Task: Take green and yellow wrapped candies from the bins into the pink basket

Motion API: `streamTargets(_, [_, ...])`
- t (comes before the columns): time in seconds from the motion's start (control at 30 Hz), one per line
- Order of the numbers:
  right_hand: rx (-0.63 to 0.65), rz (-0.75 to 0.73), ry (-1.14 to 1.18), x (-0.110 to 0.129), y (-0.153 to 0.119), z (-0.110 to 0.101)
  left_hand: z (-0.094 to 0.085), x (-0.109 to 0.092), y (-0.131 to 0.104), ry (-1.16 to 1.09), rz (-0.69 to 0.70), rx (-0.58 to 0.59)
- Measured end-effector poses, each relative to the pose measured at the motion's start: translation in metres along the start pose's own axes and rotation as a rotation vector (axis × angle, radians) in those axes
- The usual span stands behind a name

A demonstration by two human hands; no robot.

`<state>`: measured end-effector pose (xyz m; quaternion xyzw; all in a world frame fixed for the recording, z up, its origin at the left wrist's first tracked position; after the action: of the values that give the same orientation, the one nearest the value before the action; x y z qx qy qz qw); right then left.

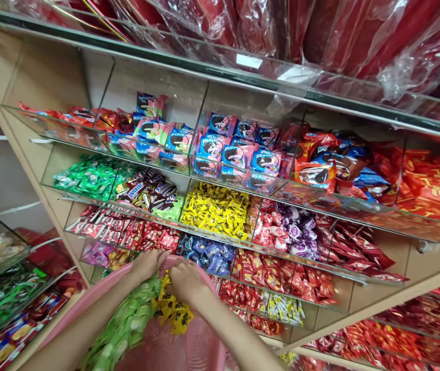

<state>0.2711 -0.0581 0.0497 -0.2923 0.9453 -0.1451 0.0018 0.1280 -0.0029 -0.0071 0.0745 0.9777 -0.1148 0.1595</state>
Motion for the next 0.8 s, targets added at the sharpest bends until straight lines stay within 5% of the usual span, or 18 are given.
streamTargets(0.47, [-0.045,0.095,-0.076,0.011,0.006,0.026,0.002,-0.003,-0.003,0.038,-0.019,0.019])
streamTargets(0.8, [-0.121,0.086,0.016,0.005,-0.013,0.019,0.004,-0.001,-0.004,0.026,-0.019,0.029])
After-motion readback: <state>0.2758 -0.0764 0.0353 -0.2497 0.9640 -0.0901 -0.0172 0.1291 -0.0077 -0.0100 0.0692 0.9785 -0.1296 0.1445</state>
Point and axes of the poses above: each hand's wrist, its own y-axis towards the middle knuckle, its own z-axis out of the palm, x = y × z, the point moved 1 cm from there along y, towards the middle knuckle, and after that the axes turned 11 degrees about x, right-handed, at the moved point
